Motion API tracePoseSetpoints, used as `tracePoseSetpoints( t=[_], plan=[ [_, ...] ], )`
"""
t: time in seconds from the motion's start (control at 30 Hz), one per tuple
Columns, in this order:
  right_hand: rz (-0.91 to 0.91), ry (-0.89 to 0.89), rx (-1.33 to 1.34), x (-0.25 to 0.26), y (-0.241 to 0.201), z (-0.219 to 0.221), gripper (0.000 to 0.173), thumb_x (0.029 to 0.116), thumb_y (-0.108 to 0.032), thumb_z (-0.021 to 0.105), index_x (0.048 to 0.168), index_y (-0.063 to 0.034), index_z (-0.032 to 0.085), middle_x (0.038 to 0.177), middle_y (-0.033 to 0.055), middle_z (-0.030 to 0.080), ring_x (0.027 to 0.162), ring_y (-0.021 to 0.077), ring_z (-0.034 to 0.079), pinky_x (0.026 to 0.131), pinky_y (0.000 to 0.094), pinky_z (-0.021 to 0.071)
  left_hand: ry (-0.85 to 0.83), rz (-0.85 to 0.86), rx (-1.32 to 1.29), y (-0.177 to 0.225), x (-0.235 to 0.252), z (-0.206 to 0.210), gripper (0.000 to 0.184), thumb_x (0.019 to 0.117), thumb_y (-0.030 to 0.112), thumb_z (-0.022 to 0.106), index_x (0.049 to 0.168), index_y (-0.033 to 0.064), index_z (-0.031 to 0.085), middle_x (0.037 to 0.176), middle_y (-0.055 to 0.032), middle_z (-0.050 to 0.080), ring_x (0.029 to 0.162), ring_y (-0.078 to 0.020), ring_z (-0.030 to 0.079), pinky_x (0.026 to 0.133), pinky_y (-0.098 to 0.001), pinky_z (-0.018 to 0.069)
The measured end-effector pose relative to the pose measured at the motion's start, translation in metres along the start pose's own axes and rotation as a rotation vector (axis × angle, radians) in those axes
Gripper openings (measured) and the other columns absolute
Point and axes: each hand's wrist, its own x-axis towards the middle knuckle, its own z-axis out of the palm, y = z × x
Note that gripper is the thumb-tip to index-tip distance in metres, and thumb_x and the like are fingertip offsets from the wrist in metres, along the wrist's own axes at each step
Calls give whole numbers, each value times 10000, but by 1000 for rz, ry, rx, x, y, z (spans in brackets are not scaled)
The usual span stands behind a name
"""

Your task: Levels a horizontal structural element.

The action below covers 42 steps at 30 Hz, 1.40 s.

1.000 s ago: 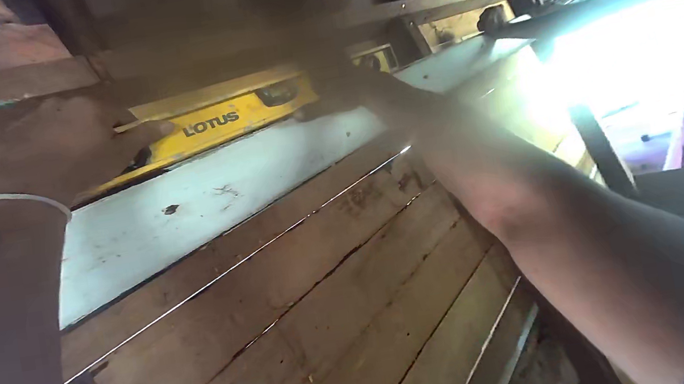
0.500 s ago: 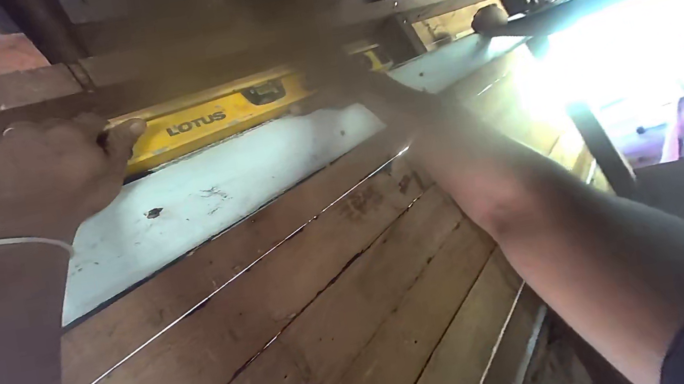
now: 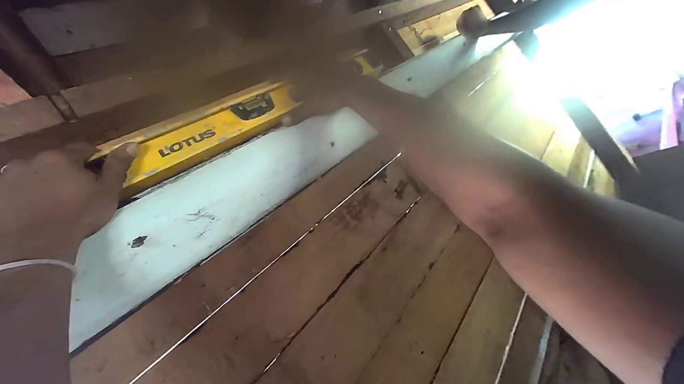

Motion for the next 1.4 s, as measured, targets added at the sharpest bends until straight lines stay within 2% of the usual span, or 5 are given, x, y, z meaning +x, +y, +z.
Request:
tracePoseSetpoints(
  t=[0.5, 0.97, 1.07, 1.27, 1.4],
  plan=[
    [21, 1, 118, 2, 6, 12, 873, 764, -830, 641, 1529, -473, 420, 1589, 31, 427, 1503, 364, 283, 1113, 807, 135, 110, -26, -49, -23, 6, 26, 901, 808, 962, 254, 1113, 239, 696, 978, -191, 719, 934, -462, 686, 775, -796, 448],
    [-10, 72, 135, 0, 14, 22, 943, 724, -857, 649, 1536, -433, 429, 1604, 41, 415, 1539, 396, 201, 1100, 848, 106, 122, -2, -24, -21, -4, 28, 932, 828, 947, 241, 1033, 137, 653, 916, -233, 685, 868, -481, 676, 685, -771, 472],
    [-16, 74, 129, -2, 13, 21, 943, 725, -864, 640, 1535, -427, 432, 1588, 31, 431, 1525, 381, 237, 1093, 843, 130, 135, 6, -19, -15, -9, 24, 924, 869, 916, 218, 1101, 144, 669, 1002, -230, 703, 966, -489, 676, 768, -794, 458],
    [5, 57, 103, 0, 12, 19, 944, 733, -857, 641, 1541, -421, 422, 1615, 49, 393, 1529, 399, 222, 1092, 837, 149, 175, -61, -68, 10, -45, 18, 930, 929, 839, 215, 1551, 166, 371, 1532, -277, 417, 1440, -564, 322, 1025, -868, 241],
    [16, 53, 121, 1, 11, 19, 948, 711, -864, 654, 1531, -443, 430, 1602, 56, 401, 1520, 378, 250, 1101, 832, 137, 228, 73, -23, 27, -89, 2, 1235, 724, 996, 368, 1664, 232, 123, 1691, -240, 138, 1533, -549, 85, 1114, -851, 106]
  ],
)
